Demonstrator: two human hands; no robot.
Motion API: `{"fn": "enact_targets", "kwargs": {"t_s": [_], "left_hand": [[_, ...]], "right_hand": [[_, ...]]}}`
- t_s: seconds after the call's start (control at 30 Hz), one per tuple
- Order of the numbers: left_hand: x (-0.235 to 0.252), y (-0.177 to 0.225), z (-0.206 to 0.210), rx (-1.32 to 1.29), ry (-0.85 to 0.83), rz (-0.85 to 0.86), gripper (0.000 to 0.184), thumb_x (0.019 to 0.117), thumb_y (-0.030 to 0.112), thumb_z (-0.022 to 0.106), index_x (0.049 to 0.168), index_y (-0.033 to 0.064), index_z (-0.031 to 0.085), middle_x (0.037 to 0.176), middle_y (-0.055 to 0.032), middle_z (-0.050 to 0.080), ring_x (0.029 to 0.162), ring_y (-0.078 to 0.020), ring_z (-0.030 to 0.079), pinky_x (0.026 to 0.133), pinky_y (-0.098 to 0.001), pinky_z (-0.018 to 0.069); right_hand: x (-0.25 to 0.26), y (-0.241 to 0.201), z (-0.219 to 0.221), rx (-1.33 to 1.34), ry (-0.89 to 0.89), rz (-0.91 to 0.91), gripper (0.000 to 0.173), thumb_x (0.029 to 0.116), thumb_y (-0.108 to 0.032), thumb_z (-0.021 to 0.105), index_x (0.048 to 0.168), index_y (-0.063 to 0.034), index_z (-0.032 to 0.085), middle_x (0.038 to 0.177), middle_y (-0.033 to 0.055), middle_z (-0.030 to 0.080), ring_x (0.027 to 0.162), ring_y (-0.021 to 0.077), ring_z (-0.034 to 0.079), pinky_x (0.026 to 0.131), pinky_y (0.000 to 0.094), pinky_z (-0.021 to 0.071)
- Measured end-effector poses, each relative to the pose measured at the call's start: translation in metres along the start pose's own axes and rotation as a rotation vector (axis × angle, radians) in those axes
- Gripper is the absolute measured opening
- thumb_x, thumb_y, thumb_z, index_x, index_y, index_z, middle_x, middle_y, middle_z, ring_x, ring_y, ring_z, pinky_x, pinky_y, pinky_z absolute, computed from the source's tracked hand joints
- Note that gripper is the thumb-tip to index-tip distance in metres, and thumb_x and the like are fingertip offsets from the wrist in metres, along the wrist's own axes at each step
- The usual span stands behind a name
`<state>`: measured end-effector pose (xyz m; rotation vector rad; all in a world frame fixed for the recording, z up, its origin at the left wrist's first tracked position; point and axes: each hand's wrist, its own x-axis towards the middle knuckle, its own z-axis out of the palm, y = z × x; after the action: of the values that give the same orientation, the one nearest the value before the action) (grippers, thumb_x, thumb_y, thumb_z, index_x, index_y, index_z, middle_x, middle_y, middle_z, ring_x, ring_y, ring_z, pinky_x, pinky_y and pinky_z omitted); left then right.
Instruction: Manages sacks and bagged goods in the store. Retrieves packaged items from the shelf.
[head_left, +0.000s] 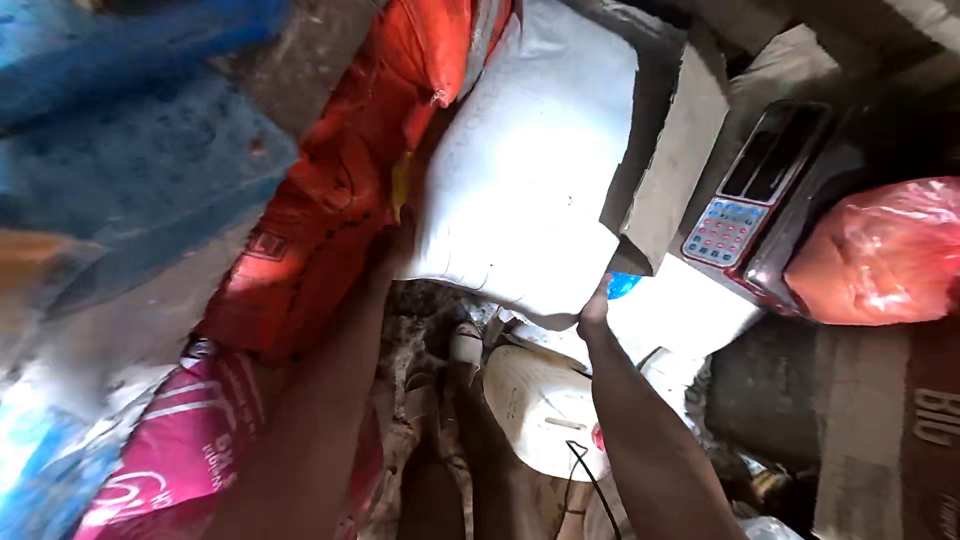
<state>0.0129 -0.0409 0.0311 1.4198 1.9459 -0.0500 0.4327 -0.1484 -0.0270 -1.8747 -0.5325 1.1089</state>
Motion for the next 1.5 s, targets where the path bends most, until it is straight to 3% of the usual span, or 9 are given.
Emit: {"fn": "enact_targets", "kwargs": {"t_s": [0.1, 0.47, 0.57, 0.77, 0.97, 1.23, 1.3, 1.4, 1.5], "left_hand": [[-0.028, 0.016, -0.012, -0.085, 0.016, -0.058, 0.084, 0.1079, 0.058, 0.007, 0.126, -0.0022, 0.063, 0.117, -0.0308, 0.067, 0.114, -0.0467, 0.065, 0.093, -0.0687, 0.0497], [-0.116, -0.023, -0.008, -0.213, 0.060, -0.136, 0.078, 0.1063, 0.064, 0.020, 0.126, 0.0048, 0.066, 0.120, -0.0272, 0.067, 0.113, -0.0444, 0.065, 0.093, -0.0674, 0.0503], [-0.110, -0.073, 0.005, 0.080, -0.043, -0.022, 0.044, 0.1076, 0.025, 0.046, 0.146, 0.0062, 0.053, 0.134, -0.0272, 0.062, 0.123, -0.0459, 0.060, 0.101, -0.0661, 0.0466], [-0.119, -0.143, 0.015, -0.109, 0.011, -0.251, 0.057, 0.1092, 0.047, 0.039, 0.142, 0.0039, 0.056, 0.138, -0.0249, 0.059, 0.129, -0.0412, 0.057, 0.108, -0.0620, 0.0440], [-0.199, -0.118, 0.026, -0.286, -0.012, -0.218, 0.043, 0.1072, 0.038, 0.052, 0.126, 0.0021, 0.067, 0.123, -0.0202, 0.068, 0.116, -0.0325, 0.065, 0.104, -0.0540, 0.0497], [-0.279, -0.089, 0.080, -0.248, -0.247, -0.189, 0.049, 0.1073, 0.044, 0.048, 0.134, 0.0073, 0.065, 0.129, -0.0170, 0.067, 0.122, -0.0297, 0.063, 0.108, -0.0533, 0.0484], [-0.286, -0.075, 0.081, -0.338, -0.252, -0.191, 0.047, 0.1072, 0.042, 0.050, 0.134, 0.0052, 0.063, 0.127, -0.0172, 0.068, 0.119, -0.0285, 0.065, 0.106, -0.0504, 0.0509], [-0.282, -0.066, 0.076, -0.478, -0.254, -0.154, 0.044, 0.1072, 0.039, 0.052, 0.133, 0.0052, 0.064, 0.125, -0.0147, 0.069, 0.115, -0.0240, 0.067, 0.103, -0.0461, 0.0534], [-0.270, -0.063, 0.072, -0.530, -0.257, -0.092, 0.046, 0.1082, 0.038, 0.049, 0.136, 0.0044, 0.061, 0.129, -0.0150, 0.067, 0.119, -0.0225, 0.065, 0.105, -0.0453, 0.0520]], "right_hand": [[-0.025, -0.026, -0.010, -0.150, 0.093, 0.035, 0.095, 0.0974, -0.080, 0.008, 0.143, -0.0129, 0.059, 0.137, 0.0146, 0.065, 0.129, 0.0271, 0.061, 0.105, 0.0582, 0.0504], [-0.140, -0.062, -0.017, -0.584, 0.273, 0.389, 0.105, 0.0950, -0.083, 0.010, 0.116, 0.0008, 0.071, 0.119, 0.0255, 0.069, 0.116, 0.0390, 0.065, 0.097, 0.0621, 0.0511], [-0.175, -0.038, -0.002, -0.575, 0.214, 0.439, 0.093, 0.1038, -0.070, 0.013, 0.126, 0.0031, 0.066, 0.124, 0.0278, 0.068, 0.119, 0.0416, 0.065, 0.100, 0.0631, 0.0503], [-0.221, 0.024, 0.051, -0.364, -0.269, 0.382, 0.055, 0.1123, -0.041, 0.036, 0.148, -0.0028, 0.052, 0.152, 0.0179, 0.052, 0.143, 0.0272, 0.048, 0.119, 0.0495, 0.0386], [-0.203, 0.004, 0.044, -0.466, -0.400, 0.347, 0.076, 0.1031, -0.055, 0.052, 0.158, -0.0045, 0.035, 0.152, 0.0217, 0.050, 0.139, 0.0323, 0.052, 0.115, 0.0523, 0.0444], [-0.163, -0.033, -0.033, -0.146, -0.233, 0.345, 0.046, 0.1083, -0.021, 0.050, 0.150, -0.0035, 0.046, 0.147, 0.0152, 0.057, 0.132, 0.0280, 0.057, 0.104, 0.0494, 0.0517], [-0.171, -0.046, -0.060, 0.113, -0.215, 0.455, 0.050, 0.1111, -0.043, 0.037, 0.146, -0.0101, 0.051, 0.134, 0.0105, 0.068, 0.121, 0.0271, 0.066, 0.096, 0.0508, 0.0568], [-0.186, -0.060, -0.095, 0.104, 0.118, 0.640, 0.074, 0.0975, -0.067, 0.052, 0.135, -0.0034, 0.057, 0.115, 0.0184, 0.071, 0.103, 0.0322, 0.070, 0.084, 0.0532, 0.0577], [-0.177, -0.040, -0.133, 0.003, 0.383, 0.481, 0.085, 0.0901, -0.057, 0.073, 0.148, -0.0024, 0.042, 0.130, 0.0217, 0.063, 0.113, 0.0344, 0.066, 0.090, 0.0548, 0.0575]]}}
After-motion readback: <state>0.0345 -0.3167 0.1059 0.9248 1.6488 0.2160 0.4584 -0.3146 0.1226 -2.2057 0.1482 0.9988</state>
